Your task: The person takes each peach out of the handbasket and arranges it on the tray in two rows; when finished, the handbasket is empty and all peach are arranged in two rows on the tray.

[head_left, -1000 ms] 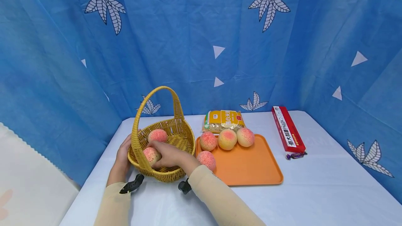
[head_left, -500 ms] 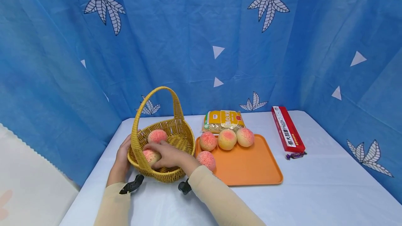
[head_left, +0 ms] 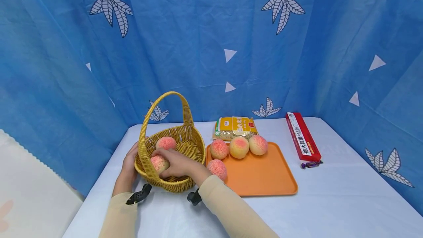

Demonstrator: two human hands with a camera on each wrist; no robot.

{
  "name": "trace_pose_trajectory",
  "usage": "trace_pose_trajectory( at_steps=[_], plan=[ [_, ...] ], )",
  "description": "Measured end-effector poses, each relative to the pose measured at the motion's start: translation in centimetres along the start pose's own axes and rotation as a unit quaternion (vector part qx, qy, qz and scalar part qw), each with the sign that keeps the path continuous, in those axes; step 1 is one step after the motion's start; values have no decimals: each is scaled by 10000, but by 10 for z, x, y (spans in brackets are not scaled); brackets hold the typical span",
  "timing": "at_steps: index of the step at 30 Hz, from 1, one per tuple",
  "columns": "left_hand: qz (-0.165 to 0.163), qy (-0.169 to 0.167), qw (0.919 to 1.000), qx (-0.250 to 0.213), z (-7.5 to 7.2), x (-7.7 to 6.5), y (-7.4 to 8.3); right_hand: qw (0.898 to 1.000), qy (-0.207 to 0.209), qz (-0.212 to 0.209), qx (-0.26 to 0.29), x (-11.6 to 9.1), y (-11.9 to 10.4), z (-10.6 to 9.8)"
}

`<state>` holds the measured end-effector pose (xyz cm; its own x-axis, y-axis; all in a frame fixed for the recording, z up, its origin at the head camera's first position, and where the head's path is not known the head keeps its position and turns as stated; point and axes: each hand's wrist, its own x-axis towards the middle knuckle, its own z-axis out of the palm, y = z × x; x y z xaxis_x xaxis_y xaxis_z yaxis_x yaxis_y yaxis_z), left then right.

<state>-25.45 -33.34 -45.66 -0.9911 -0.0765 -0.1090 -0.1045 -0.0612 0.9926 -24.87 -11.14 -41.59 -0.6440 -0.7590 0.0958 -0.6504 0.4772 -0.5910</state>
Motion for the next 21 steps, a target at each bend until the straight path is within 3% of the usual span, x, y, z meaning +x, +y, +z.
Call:
trace_pose_trajectory(
  at_steps=[11,21],
  plan=[
    [-21,1,10000,-87,1,0,1,9986,252,397,258,0,1,2],
    [43,0,10000,-62,1,0,1,9976,325,405,451,-1,0,0]
  ],
)
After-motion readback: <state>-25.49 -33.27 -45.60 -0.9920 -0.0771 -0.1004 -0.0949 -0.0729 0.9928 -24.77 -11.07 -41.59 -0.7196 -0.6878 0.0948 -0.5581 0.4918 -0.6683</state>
